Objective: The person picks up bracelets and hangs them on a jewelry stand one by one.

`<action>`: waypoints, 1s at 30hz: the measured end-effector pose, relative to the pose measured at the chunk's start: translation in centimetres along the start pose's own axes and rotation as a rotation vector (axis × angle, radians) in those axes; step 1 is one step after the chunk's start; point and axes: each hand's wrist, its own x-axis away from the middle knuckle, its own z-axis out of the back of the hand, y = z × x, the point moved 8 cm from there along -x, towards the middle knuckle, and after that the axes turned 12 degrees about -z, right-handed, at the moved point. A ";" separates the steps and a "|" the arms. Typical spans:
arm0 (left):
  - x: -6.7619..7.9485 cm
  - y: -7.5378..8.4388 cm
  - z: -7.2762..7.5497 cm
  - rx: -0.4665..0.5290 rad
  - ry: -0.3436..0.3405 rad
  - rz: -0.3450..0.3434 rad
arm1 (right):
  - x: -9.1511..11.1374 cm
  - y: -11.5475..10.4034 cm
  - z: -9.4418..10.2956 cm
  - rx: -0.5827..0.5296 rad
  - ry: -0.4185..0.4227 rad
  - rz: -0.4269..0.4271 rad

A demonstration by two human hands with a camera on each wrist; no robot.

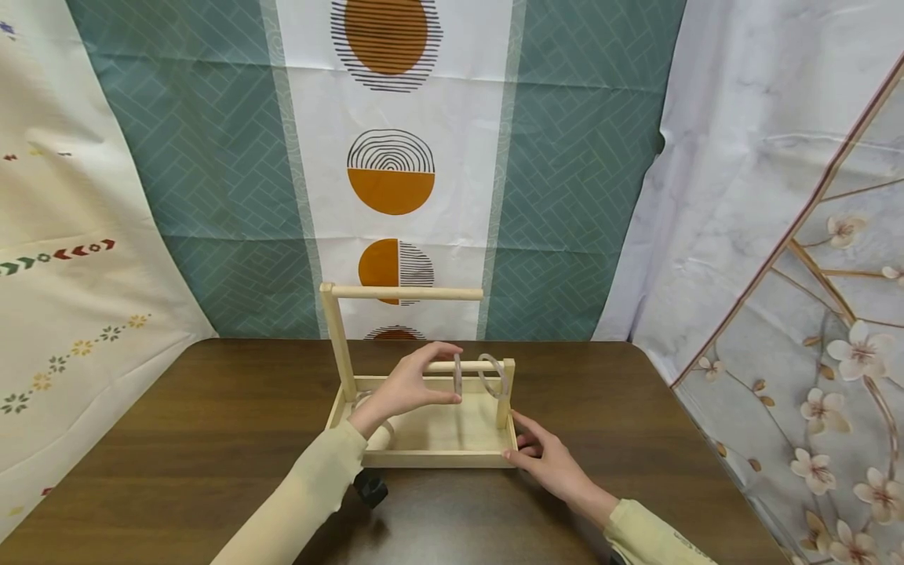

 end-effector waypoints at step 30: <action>0.4 0.2 1.1 -0.033 -0.018 -0.008 | 0.1 0.0 -0.2 -0.013 -0.011 0.005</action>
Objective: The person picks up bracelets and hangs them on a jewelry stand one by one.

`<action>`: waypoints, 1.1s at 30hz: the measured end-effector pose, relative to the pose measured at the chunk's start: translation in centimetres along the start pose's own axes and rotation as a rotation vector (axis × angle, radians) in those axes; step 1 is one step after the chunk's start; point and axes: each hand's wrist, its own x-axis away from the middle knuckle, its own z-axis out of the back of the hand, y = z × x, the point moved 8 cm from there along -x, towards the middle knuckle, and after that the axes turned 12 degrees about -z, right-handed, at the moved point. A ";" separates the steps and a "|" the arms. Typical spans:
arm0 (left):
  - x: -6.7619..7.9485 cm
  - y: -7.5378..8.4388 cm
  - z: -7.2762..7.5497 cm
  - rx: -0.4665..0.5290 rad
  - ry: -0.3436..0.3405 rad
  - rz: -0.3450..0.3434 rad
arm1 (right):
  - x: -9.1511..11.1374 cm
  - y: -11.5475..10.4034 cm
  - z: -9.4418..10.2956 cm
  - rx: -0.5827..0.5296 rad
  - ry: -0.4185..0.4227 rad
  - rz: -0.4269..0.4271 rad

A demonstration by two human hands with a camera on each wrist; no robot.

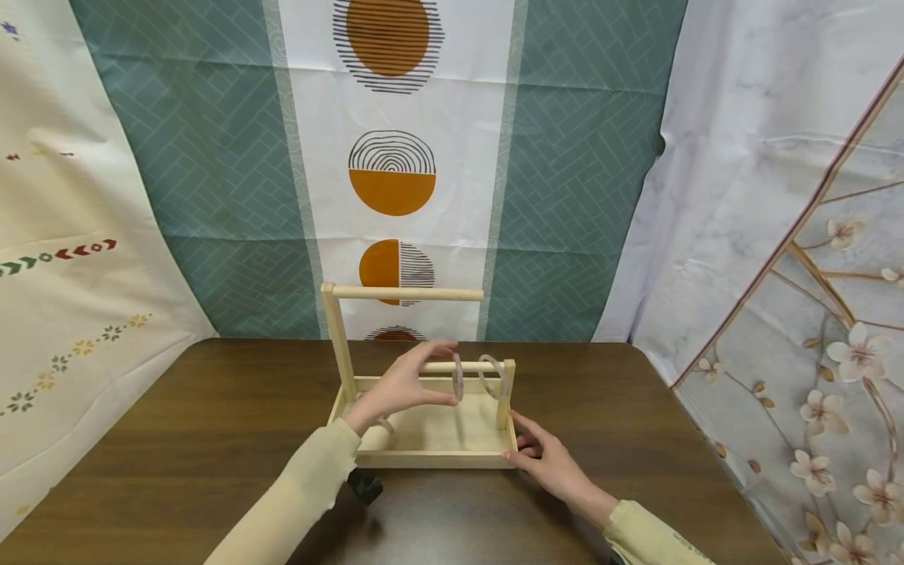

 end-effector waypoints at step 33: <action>7.2 -2.6 5.5 -0.009 -0.030 0.068 | -0.2 0.2 0.1 -0.003 0.003 0.018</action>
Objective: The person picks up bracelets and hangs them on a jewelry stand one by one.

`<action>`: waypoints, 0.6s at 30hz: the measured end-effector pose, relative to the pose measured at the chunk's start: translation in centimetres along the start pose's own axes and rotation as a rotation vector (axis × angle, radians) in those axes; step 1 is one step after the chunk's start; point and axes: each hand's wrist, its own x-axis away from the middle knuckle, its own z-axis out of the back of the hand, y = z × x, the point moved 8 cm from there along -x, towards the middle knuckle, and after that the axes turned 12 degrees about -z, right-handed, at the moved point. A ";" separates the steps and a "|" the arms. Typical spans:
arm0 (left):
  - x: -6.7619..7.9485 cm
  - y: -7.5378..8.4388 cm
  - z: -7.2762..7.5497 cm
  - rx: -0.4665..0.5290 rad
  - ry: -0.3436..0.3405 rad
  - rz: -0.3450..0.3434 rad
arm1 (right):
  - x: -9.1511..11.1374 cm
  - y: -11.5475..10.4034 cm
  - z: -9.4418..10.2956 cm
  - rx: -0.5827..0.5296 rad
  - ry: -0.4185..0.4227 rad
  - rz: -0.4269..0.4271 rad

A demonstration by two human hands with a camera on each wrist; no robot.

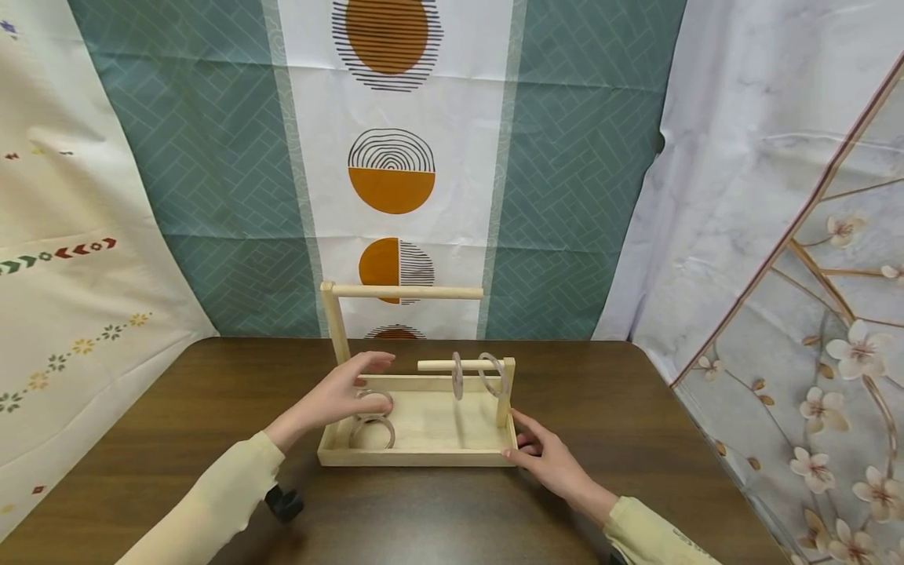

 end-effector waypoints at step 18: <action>3.1 -1.7 0.7 -0.077 0.036 0.033 | 0.0 -0.1 0.0 0.033 0.004 -0.014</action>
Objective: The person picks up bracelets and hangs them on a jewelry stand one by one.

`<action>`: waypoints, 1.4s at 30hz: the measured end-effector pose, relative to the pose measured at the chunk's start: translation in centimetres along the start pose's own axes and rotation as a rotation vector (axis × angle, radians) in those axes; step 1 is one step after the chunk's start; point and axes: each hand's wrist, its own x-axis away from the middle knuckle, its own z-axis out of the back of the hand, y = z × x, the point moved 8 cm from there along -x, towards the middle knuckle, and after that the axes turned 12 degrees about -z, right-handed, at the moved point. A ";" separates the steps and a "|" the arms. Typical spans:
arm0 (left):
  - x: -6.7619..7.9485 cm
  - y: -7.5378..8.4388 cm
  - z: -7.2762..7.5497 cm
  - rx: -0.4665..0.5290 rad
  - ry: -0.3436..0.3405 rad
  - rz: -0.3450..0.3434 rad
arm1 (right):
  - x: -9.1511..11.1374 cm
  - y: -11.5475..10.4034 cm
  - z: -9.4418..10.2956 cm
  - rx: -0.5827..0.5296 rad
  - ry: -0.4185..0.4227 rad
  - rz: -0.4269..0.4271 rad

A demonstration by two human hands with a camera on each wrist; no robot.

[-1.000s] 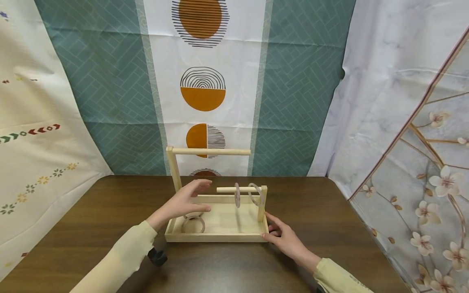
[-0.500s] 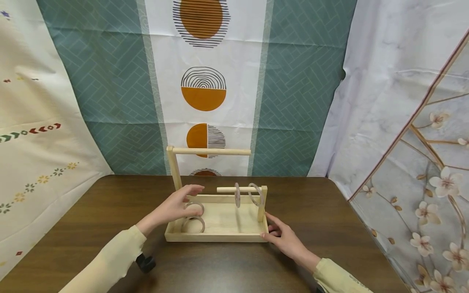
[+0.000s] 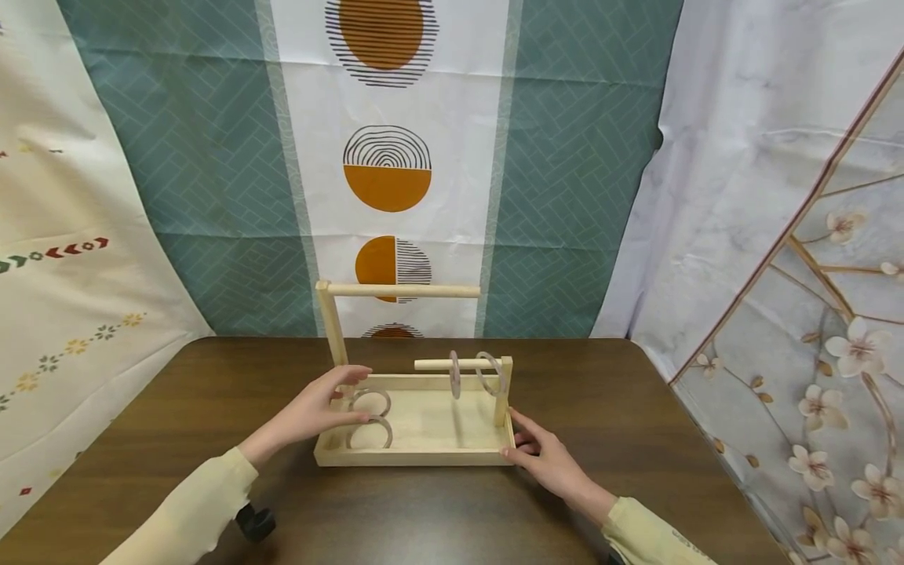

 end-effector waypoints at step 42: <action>5.8 -3.9 0.7 0.024 -0.096 0.104 | 0.1 0.1 0.1 0.009 -0.007 -0.037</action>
